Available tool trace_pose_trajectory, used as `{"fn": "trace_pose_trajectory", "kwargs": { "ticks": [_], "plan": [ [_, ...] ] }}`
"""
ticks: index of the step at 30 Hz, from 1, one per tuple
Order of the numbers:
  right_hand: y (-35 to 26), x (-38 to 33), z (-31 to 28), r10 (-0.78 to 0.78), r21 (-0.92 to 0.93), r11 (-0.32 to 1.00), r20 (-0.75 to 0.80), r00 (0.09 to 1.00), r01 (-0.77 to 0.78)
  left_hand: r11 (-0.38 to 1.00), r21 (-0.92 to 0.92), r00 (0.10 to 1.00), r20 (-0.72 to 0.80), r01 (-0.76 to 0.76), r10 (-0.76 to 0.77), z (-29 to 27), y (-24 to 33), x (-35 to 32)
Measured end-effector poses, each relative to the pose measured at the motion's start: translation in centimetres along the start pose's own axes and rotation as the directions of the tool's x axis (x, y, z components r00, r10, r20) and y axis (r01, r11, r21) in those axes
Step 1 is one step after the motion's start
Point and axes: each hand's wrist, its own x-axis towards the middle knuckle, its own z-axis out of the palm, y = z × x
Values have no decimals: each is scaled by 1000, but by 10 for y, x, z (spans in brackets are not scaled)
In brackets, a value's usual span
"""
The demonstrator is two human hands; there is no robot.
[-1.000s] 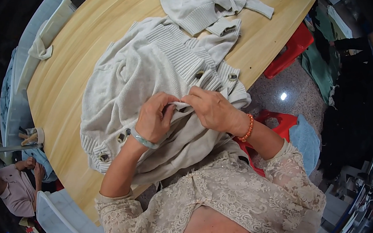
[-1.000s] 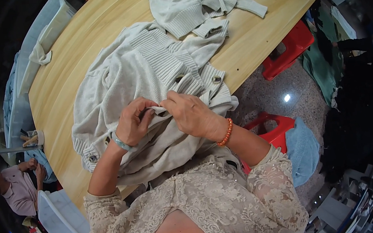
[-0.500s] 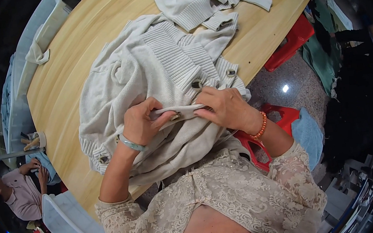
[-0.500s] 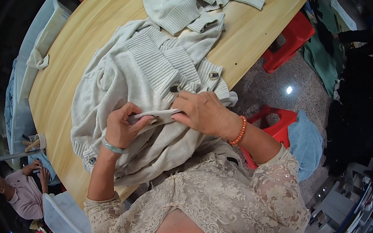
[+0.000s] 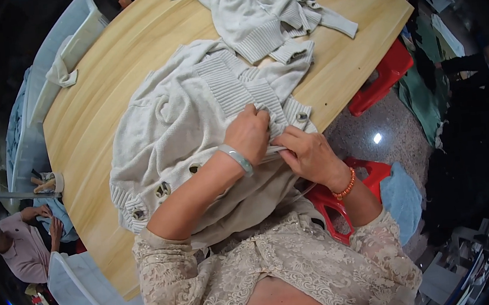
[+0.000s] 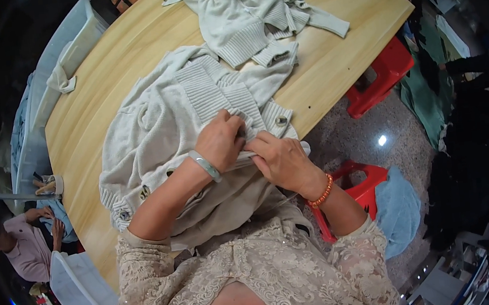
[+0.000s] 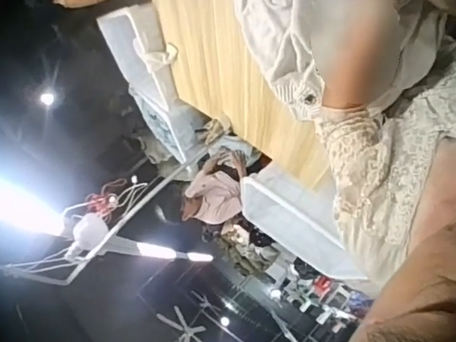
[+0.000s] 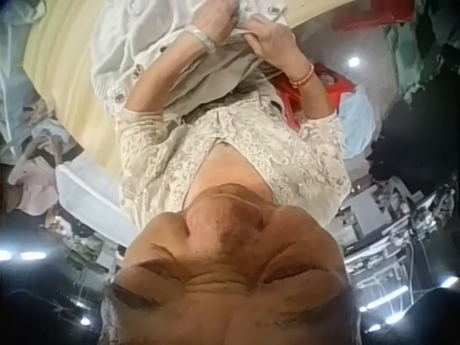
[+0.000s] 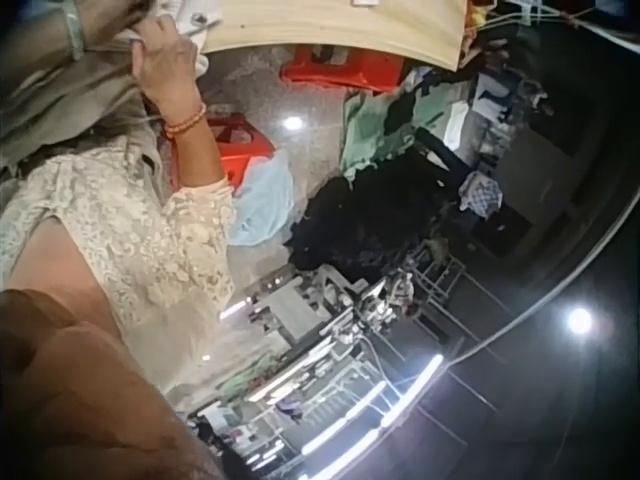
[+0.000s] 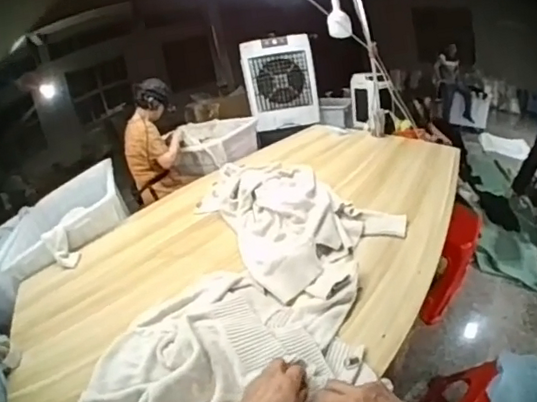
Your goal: Buttoning a white knitted sweater on a workbench in a factory environment.
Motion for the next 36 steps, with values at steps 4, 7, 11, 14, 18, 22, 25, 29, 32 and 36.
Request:
{"fn": "trace_pose_trajectory", "kwargs": {
  "ticks": [4,7,11,14,18,22,25,29,32,36],
  "plan": [
    [3,-5,2,10,-5,1000,-55,998,-10,997,-72,1000,13,16,-15,-5,6,2],
    [5,-2,9,-6,49,999,-125,992,12,799,-575,984,126,177,-128,2,-10,0],
    [-2,2,15,56,196,981,-245,968,-7,487,-760,900,318,431,-298,-12,-13,-6],
    [-3,4,11,19,154,988,-253,967,21,352,-842,908,334,408,-252,-16,-17,-8],
    [1,0,13,-10,95,995,-209,978,30,345,-871,932,290,351,-217,-15,-17,-10],
    [3,-4,13,-10,98,995,-154,988,25,466,-831,950,298,305,-91,-26,-5,-21],
    [5,-2,16,0,149,989,-108,994,16,756,-652,994,107,58,16,-28,-4,-35],
    [13,4,23,-83,129,988,-45,996,88,947,-307,996,-30,-91,86,-26,-7,-37],
    [13,6,16,-117,75,990,-50,992,121,935,-341,995,-42,-97,88,-28,-3,-33],
    [19,9,8,-116,290,946,-108,987,143,912,-406,999,-36,-49,38,-24,-8,-31]
  ]
}}
